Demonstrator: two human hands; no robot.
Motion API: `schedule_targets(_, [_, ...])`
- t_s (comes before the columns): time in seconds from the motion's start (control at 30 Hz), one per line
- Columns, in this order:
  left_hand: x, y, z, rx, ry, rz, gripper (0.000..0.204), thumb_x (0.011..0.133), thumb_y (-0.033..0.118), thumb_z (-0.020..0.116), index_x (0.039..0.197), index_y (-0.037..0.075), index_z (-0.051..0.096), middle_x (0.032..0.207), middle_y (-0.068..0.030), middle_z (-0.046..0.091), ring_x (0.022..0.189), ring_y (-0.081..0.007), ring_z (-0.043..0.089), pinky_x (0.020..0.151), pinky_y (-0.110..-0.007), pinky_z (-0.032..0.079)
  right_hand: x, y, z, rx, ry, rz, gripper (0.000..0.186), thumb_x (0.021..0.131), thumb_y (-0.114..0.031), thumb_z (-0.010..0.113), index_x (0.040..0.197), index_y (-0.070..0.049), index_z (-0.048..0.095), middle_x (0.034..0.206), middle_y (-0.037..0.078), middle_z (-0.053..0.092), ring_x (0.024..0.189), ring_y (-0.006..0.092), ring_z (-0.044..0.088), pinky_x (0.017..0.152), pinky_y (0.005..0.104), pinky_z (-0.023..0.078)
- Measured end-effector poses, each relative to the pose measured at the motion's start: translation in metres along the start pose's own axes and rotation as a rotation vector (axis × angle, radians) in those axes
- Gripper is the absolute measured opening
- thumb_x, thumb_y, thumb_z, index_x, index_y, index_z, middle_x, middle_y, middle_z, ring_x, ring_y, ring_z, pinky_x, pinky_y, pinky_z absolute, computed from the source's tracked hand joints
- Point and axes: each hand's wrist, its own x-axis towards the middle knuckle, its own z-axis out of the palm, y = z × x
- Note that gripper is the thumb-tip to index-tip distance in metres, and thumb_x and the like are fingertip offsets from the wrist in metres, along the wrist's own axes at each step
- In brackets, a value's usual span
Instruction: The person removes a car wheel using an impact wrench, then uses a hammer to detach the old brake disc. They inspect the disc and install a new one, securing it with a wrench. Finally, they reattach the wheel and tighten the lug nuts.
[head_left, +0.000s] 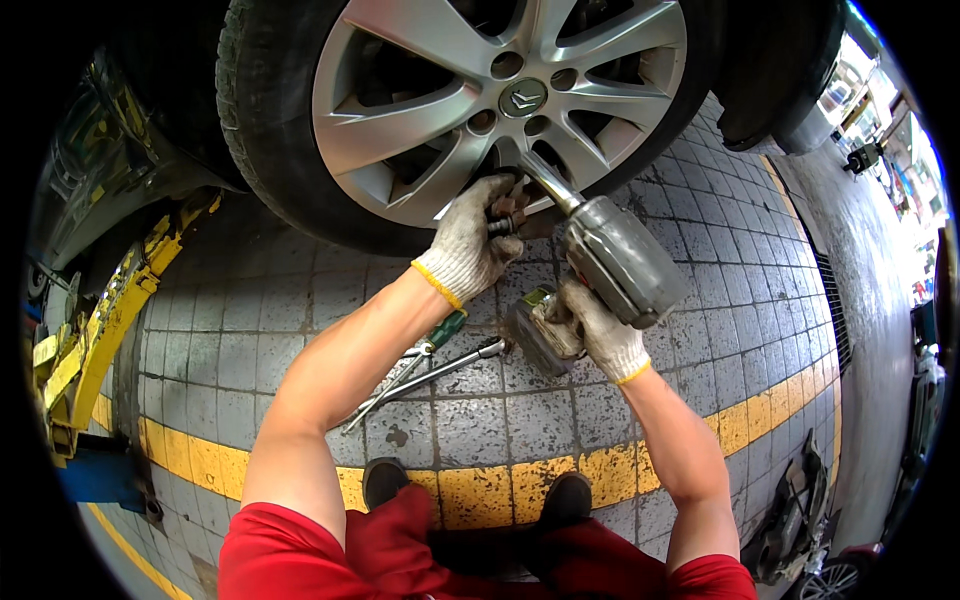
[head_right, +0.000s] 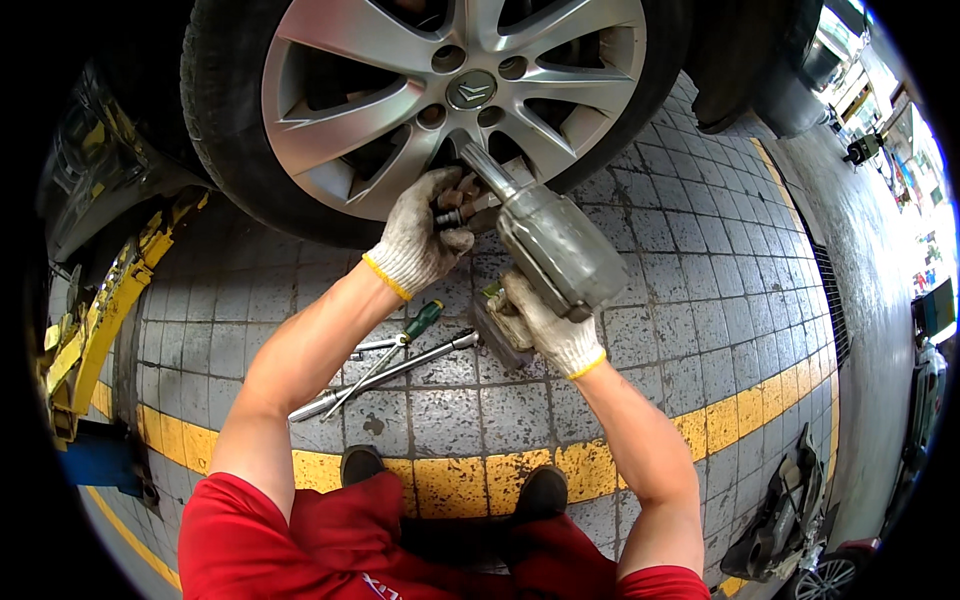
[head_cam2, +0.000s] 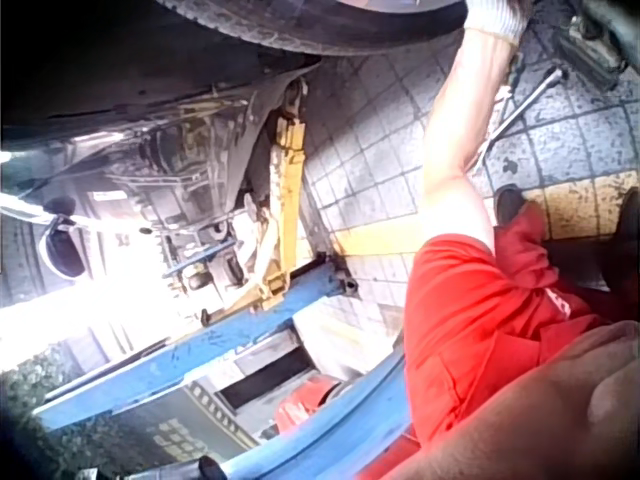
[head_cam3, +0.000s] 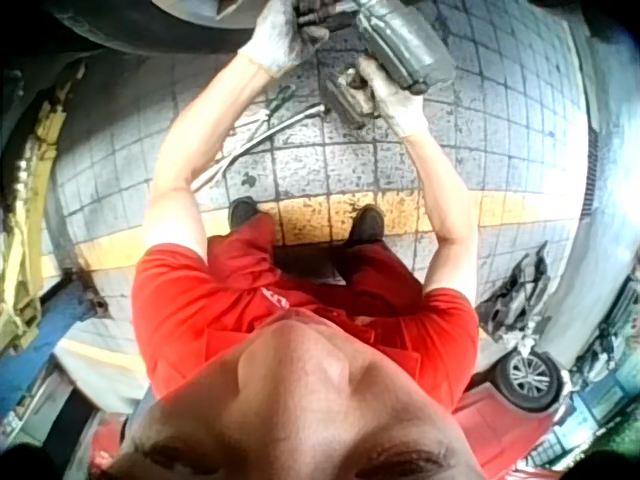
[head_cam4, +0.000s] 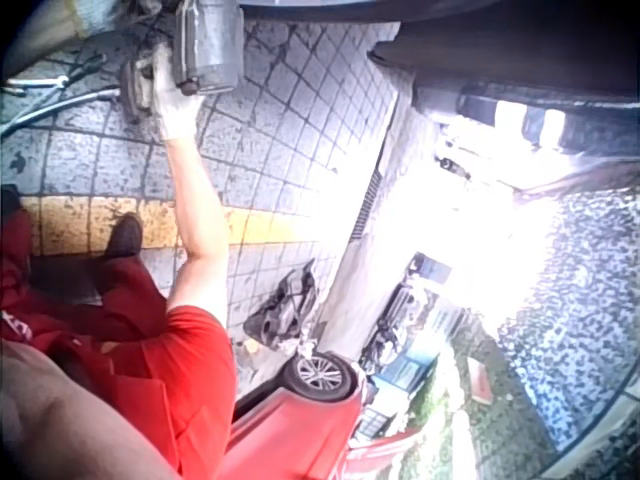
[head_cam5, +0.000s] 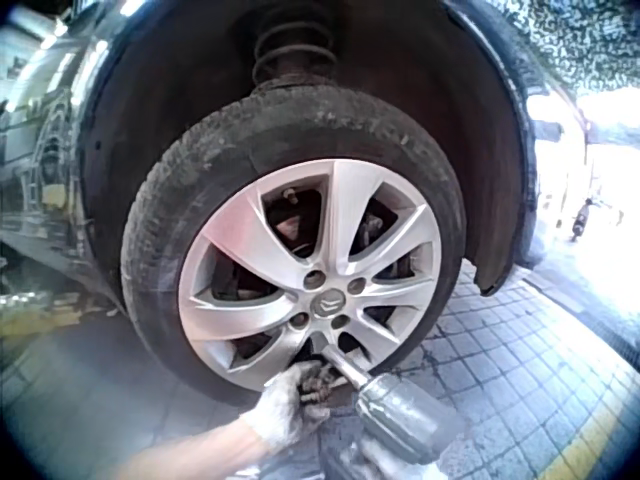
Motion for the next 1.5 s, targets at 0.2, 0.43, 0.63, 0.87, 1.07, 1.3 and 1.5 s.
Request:
schedule_targets(0.2, [-0.004, 0.013, -0.008, 0.013, -0.056, 0.049, 0.023, 0.111, 0.029, 0.059, 0.119, 0.008, 0.063, 0.094, 0.0008, 0.063, 0.07, -0.0073, 0.053, 0.054, -0.02, 0.038, 0.029, -0.008, 0.038, -0.047, 0.069, -0.146, 0.035, 0.092, -0.016, 0.085, 0.12, -0.001, 0.071, 0.104, 0.008, 0.078, 0.09, 0.0168, 0.075, 0.075, 0.0355, 0.061])
schedule_targets(0.43, [0.004, 0.033, -0.008, 0.243, 0.033, 0.087, 0.026, 0.107, 0.038, 0.069, 0.112, 0.013, 0.069, 0.091, 0.0039, 0.061, 0.064, -0.0054, 0.044, 0.052, -0.022, 0.035, 0.068, 0.013, 0.058, -0.537, 0.113, -0.534, 0.039, 0.09, -0.017, 0.085, 0.123, -0.002, 0.071, 0.112, 0.012, 0.079, 0.1, 0.0222, 0.076, 0.087, 0.0384, 0.06])
schedule_targets(0.63, [-0.002, 0.04, -0.004, 0.173, -0.074, 0.039, 0.037, 0.104, 0.041, 0.071, 0.122, 0.009, 0.065, 0.11, -0.0067, 0.069, 0.094, -0.018, 0.068, 0.085, -0.038, 0.061, 0.068, 0.027, 0.051, -0.556, 0.008, -0.469, 0.035, 0.093, -0.013, 0.078, 0.126, -0.005, 0.071, 0.118, 0.013, 0.076, 0.105, 0.0276, 0.076, 0.09, 0.0416, 0.061])
schedule_targets(0.87, [0.008, 0.037, -0.006, 0.176, -0.103, 0.036, 0.036, 0.107, 0.042, 0.064, 0.122, 0.009, 0.064, 0.112, -0.0062, 0.069, 0.1, -0.0183, 0.07, 0.093, -0.041, 0.063, 0.071, 0.027, 0.049, -0.669, -0.059, -0.554, 0.038, 0.098, -0.005, 0.072, 0.135, -0.005, 0.066, 0.127, 0.011, 0.073, 0.113, 0.0218, 0.071, 0.094, 0.0375, 0.059])
schedule_targets(1.07, [0.012, 0.041, -0.014, 0.167, -0.179, 0.036, 0.044, 0.103, 0.05, 0.069, 0.12, 0.01, 0.066, 0.107, -0.0072, 0.072, 0.097, -0.0172, 0.071, 0.085, -0.036, 0.062, 0.058, 0.038, 0.068, -0.705, 0.005, -0.622, 0.034, 0.096, -0.012, 0.08, 0.127, -0.003, 0.07, 0.12, 0.012, 0.073, 0.101, 0.0256, 0.072, 0.091, 0.0394, 0.059])
schedule_targets(1.3, [-0.005, 0.051, 0.001, 0.314, 0.055, 0.024, 0.045, 0.1, 0.044, 0.077, 0.122, 0.005, 0.068, 0.105, -0.0065, 0.072, 0.085, -0.017, 0.067, 0.076, -0.034, 0.059, 0.059, 0.014, 0.09, 0.051, -0.045, -0.189, 0.043, 0.097, -0.011, 0.079, 0.137, -0.006, 0.065, 0.123, 0.009, 0.072, 0.11, 0.0189, 0.069, 0.097, 0.0376, 0.058])
schedule_targets(1.5, [0.003, 0.049, 0.007, 0.195, 0.071, 0.023, 0.043, 0.101, 0.043, 0.077, 0.121, 0.006, 0.068, 0.106, -0.0066, 0.071, 0.088, -0.0163, 0.068, 0.076, -0.034, 0.06, 0.061, 0.013, 0.085, -0.194, 0.022, -0.344, 0.035, 0.094, -0.01, 0.083, 0.126, -0.006, 0.068, 0.113, 0.008, 0.074, 0.097, 0.0172, 0.07, 0.082, 0.0357, 0.06])
